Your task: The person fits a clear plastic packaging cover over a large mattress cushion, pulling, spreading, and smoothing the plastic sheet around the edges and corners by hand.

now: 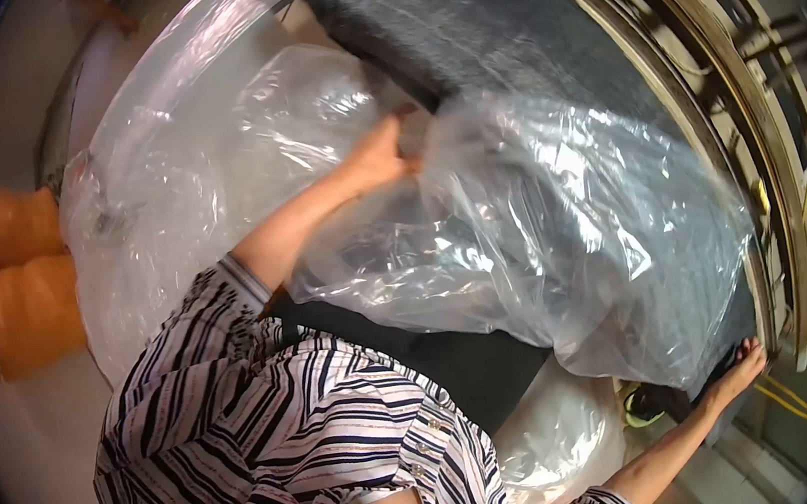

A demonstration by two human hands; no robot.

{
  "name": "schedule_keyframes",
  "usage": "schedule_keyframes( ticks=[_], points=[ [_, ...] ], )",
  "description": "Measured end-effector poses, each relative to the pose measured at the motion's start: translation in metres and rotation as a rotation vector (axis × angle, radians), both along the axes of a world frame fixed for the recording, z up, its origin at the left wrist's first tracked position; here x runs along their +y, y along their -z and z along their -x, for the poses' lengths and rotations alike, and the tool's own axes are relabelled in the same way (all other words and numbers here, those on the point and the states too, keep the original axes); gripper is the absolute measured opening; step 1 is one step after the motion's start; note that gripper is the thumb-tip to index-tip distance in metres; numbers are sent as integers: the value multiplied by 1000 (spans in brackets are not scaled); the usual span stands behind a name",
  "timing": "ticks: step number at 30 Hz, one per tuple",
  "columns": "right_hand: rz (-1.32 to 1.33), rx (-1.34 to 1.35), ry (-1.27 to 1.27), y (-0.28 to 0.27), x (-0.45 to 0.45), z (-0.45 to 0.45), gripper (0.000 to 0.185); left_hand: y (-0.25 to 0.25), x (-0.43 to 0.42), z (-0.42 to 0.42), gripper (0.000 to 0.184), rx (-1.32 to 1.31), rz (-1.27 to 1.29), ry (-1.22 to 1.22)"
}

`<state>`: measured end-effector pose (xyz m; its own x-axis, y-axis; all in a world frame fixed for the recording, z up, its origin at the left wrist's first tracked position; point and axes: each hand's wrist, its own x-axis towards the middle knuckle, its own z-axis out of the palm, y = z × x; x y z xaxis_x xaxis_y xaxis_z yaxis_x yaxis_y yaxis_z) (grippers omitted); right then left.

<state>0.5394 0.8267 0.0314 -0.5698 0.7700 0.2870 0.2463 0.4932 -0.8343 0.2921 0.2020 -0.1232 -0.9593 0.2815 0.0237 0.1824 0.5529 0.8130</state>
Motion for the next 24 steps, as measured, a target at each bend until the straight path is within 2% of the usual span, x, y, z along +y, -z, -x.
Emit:
schedule_keyframes(
  ticks=[1,3,4,7,10,12,14,16,18,20,24],
  points=[
    [-6,-3,-12,0,0,1,36,47,7,5,71,146,-41,76],
    [-52,-5,-13,4,6,3,37,56,18,21,67,-224,86,268],
    [-71,-3,-10,6,9,4,37,54,16,26,65,-407,150,369],
    [-129,-85,-8,9,19,10,36,18,2,45,54,-676,194,461],
    [-118,-51,-27,9,29,9,37,29,-47,39,46,-597,-472,157],
    [-53,-10,-57,10,20,10,40,28,-121,47,58,-693,-890,-198],
    [-117,-135,-80,32,42,12,42,4,-215,38,56,-548,-1018,-480],
    [-130,-162,-53,46,56,16,43,-44,-331,10,54,-329,-976,-715],
    [-35,-109,-34,57,73,16,44,-101,-443,-46,52,-145,-824,-958],
    [-67,-91,-36,46,78,5,44,-143,-529,-122,50,-30,-645,-1161],
    [-61,-96,-10,41,74,2,47,-209,-618,-260,46,-20,-171,-1507]
  ],
)
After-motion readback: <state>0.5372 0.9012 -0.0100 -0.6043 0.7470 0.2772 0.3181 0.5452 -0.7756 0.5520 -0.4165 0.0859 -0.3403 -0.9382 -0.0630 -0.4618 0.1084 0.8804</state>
